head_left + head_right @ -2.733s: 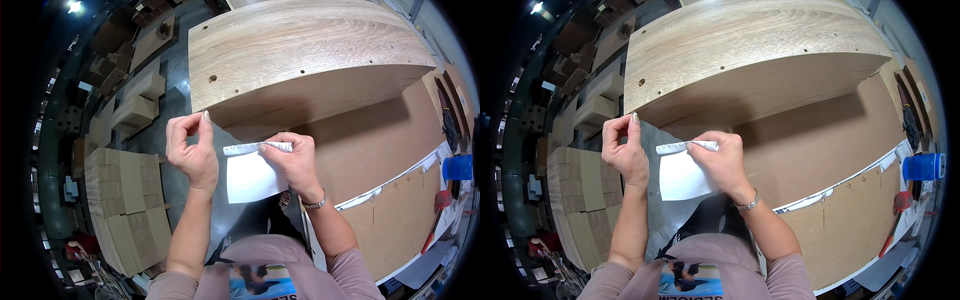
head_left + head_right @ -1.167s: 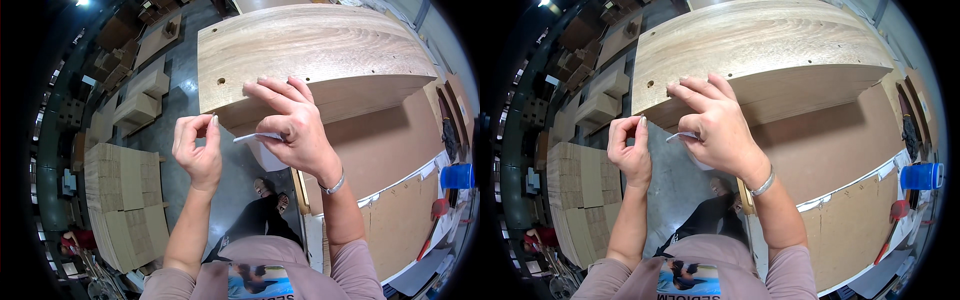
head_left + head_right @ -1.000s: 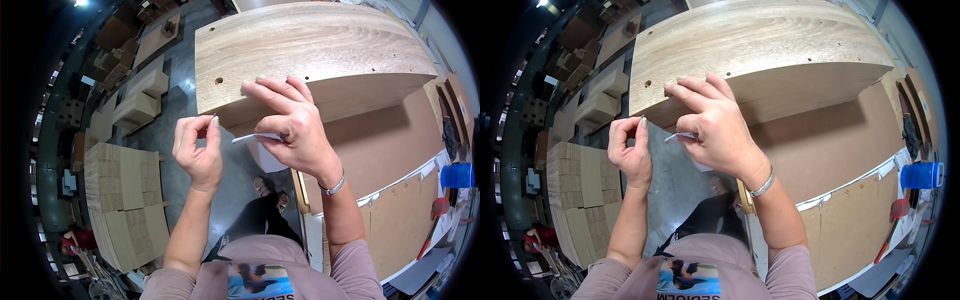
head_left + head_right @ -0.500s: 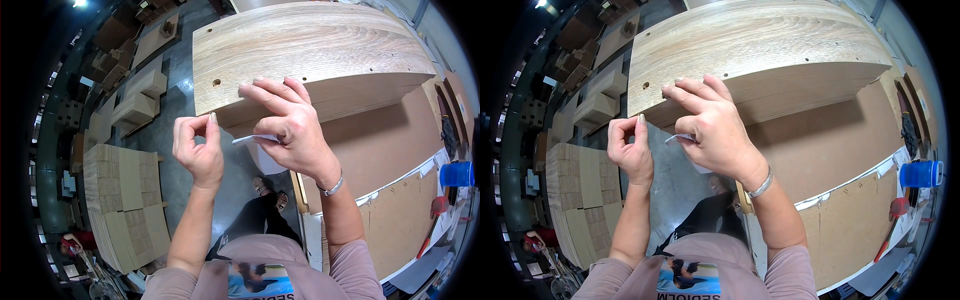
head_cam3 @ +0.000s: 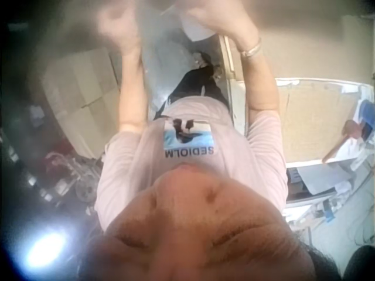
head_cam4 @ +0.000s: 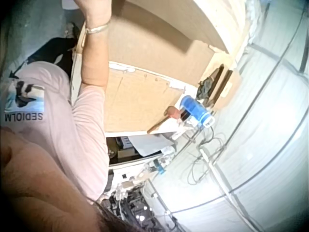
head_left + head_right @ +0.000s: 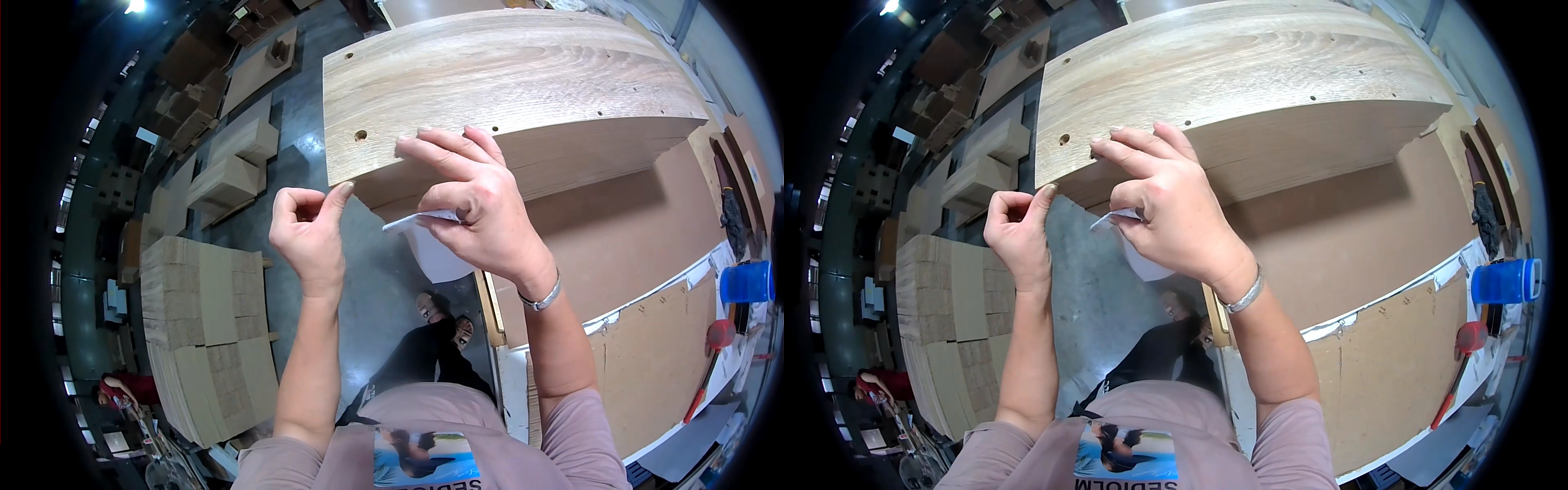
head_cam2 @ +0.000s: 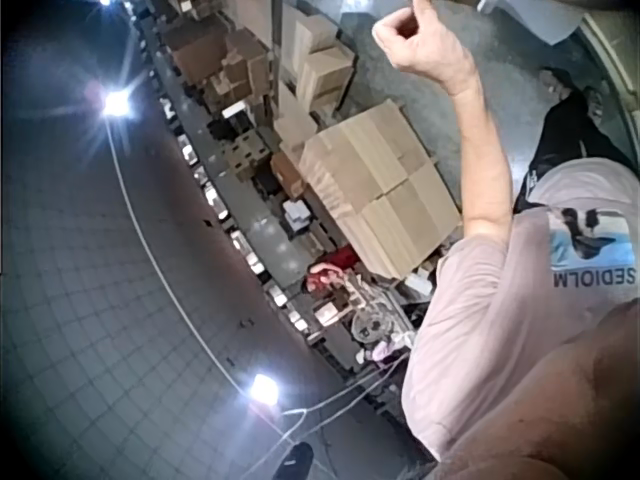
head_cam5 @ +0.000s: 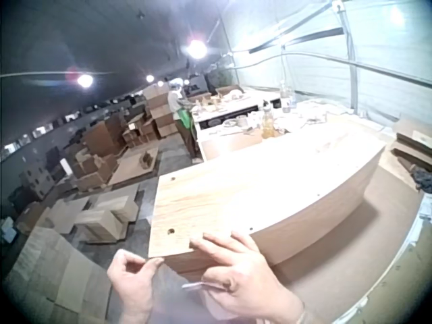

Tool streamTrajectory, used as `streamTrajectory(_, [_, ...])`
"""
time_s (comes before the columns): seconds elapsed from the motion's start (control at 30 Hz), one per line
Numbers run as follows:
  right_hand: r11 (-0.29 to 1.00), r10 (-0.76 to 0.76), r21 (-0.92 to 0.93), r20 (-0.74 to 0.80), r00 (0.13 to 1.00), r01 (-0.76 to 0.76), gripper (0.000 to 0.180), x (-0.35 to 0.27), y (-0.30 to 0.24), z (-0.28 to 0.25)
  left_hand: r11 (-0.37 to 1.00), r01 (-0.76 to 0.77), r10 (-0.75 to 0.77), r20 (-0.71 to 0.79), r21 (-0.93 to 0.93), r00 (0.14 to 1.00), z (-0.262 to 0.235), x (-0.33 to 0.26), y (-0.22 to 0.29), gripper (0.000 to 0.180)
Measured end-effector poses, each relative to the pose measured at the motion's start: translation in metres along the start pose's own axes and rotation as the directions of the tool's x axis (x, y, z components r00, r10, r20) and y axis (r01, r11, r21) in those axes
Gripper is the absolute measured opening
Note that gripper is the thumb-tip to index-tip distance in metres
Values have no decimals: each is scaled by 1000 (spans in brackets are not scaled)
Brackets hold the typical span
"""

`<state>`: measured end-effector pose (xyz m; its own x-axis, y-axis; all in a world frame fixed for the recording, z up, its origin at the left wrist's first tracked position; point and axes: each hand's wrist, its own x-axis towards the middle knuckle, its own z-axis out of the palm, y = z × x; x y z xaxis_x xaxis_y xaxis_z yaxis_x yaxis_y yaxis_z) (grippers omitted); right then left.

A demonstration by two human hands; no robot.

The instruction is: The person picks small circular stickers from a sheet by hand and applies them to the sides and pre-drilled holes of several wooden boards stacked on a workbench.

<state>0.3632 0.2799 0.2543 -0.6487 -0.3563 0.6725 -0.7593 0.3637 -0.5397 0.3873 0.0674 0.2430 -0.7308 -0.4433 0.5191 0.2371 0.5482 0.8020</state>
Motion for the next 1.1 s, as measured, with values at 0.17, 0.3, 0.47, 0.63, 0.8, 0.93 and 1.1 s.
streamTrajectory(0.17, [891, 264, 423, -183, 947, -167, 10, -17, -15, 5, 983, -176, 180, 125, -45, 976, -10, -10, 20, 17])
streamTrajectory(0.3, [624, 538, 719, -113, 835, -305, 2, -44, -13, 15, 917, -392, 394, 331, -77, 857, -19, -18, 38, 16])
streamTrajectory(0.47, [520, 630, 766, -45, 775, -378, 3, -46, -18, 17, 852, -521, 488, 423, -43, 764, -29, -18, 38, 15])
streamTrajectory(0.63, [465, 668, 765, 27, 744, -445, 7, -50, -22, 21, 865, -502, 459, 428, -14, 778, -23, -18, 50, 20])
streamTrajectory(0.8, [301, 683, 837, 145, 716, -457, 10, -58, -21, 32, 934, -357, 290, 561, 10, 775, -26, -22, 38, 21])
streamTrajectory(0.93, [345, 632, 752, 256, 731, -562, 16, -64, -9, 26, 991, -125, 121, 668, -42, 734, -28, -19, 30, 10])
streamTrajectory(1.1, [325, 613, 766, 276, 741, -555, 28, -57, -11, 20, 999, -36, 23, 686, 6, 728, -27, -14, 30, 6])
